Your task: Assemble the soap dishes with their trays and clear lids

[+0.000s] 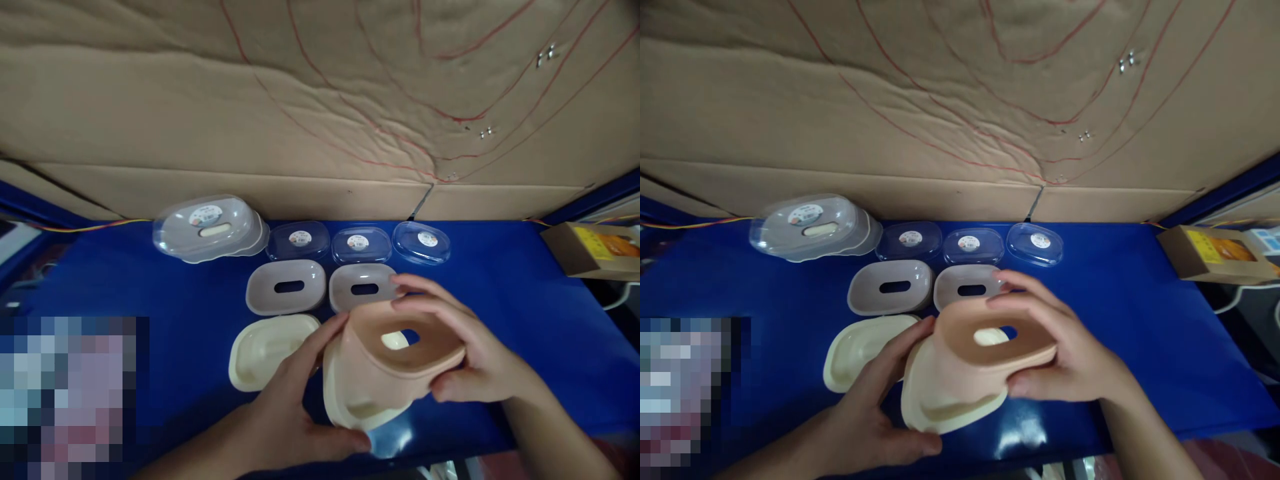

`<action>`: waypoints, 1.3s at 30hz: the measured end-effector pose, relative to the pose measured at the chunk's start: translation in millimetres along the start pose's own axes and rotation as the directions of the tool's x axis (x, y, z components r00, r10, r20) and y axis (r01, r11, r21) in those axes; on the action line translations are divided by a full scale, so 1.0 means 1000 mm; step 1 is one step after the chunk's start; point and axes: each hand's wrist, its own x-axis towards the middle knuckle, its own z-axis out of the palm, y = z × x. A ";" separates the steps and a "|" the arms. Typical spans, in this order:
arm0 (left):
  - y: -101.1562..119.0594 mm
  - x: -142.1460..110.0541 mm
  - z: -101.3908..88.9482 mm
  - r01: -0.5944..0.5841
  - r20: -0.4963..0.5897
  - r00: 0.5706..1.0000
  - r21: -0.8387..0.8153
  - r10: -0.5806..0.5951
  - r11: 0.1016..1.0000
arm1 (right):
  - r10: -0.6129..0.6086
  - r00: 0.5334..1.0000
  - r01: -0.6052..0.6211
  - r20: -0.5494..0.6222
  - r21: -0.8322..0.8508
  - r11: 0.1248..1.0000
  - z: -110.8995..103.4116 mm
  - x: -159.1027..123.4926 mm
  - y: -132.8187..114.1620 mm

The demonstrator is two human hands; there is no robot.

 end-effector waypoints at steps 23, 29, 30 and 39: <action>0.011 0.010 -0.003 -0.212 0.116 0.973 0.101 0.200 0.972 | 0.161 0.982 -0.187 -0.097 -0.432 0.882 -0.033 -0.012 0.028; 0.012 0.018 -0.002 -0.248 0.053 0.968 0.018 0.247 0.969 | 0.034 0.970 0.021 0.241 -0.225 0.974 0.026 -0.010 -0.014; 0.011 0.018 -0.002 -0.248 0.046 0.968 0.012 0.248 0.969 | 0.039 0.969 0.023 0.245 -0.246 0.969 0.035 -0.007 -0.017; -0.006 0.017 -0.003 -0.550 0.370 0.832 0.650 0.415 0.525 | 0.280 0.940 -0.195 0.193 -0.371 0.908 -0.035 -0.045 0.001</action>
